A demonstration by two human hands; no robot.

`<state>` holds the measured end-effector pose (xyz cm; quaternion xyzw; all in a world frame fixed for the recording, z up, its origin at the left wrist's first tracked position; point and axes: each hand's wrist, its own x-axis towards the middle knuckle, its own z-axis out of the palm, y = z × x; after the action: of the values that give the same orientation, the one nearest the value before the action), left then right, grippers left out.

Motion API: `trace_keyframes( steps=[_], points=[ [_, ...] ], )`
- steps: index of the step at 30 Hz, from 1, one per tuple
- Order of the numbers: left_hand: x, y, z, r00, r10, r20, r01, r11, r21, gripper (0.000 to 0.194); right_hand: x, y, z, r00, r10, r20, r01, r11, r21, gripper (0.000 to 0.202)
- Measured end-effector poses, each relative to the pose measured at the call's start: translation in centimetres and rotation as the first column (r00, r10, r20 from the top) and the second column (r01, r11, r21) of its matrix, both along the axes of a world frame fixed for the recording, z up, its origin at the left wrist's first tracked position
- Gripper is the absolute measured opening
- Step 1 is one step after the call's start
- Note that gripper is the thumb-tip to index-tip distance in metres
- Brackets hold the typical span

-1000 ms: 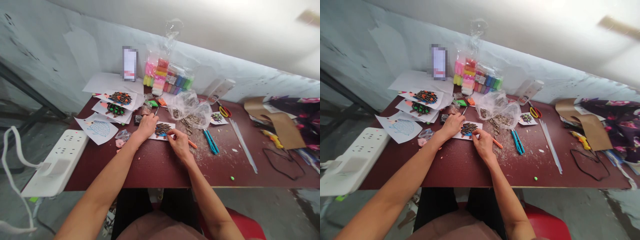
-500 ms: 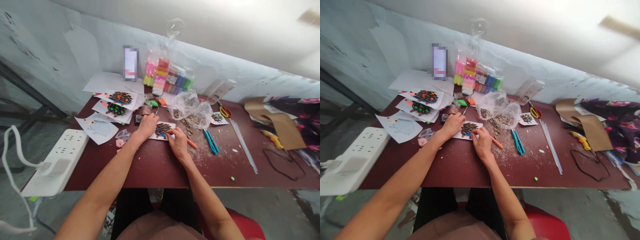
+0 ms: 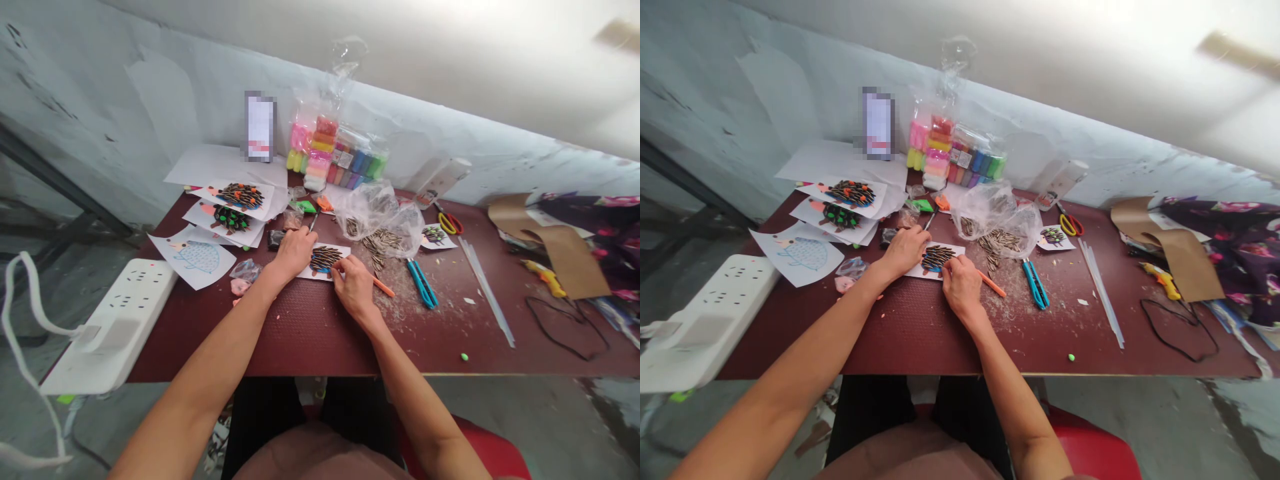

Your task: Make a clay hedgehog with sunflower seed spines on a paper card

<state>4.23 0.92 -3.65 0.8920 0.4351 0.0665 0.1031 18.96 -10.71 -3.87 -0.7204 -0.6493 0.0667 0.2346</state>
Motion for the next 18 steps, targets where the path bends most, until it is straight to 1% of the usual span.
trace_keyframes(
  steps=[8,13,15,18],
  points=[
    [0.01,0.04,-0.4,1.0,0.005,0.021,-0.005,1.0,0.006,0.032,-0.43,0.37,0.41,0.999,-0.006,0.042,0.008,0.999,-0.048,0.015],
    [0.0,0.07,-0.49,1.0,0.0,0.014,0.0,1.0,0.021,0.033,-0.67,0.28,0.63,0.999,-0.027,0.036,0.029,0.997,-0.078,0.015],
    [-0.01,0.07,-0.49,1.0,-0.005,0.014,0.005,1.0,0.021,0.033,-0.63,0.04,0.63,0.999,-0.032,0.018,0.033,0.997,-0.07,0.014],
    [-0.02,0.08,-0.53,1.0,-0.004,0.014,0.003,1.0,0.021,0.033,-0.12,-0.43,0.74,1.0,-0.03,-0.005,0.03,0.999,-0.022,0.014]
  ],
)
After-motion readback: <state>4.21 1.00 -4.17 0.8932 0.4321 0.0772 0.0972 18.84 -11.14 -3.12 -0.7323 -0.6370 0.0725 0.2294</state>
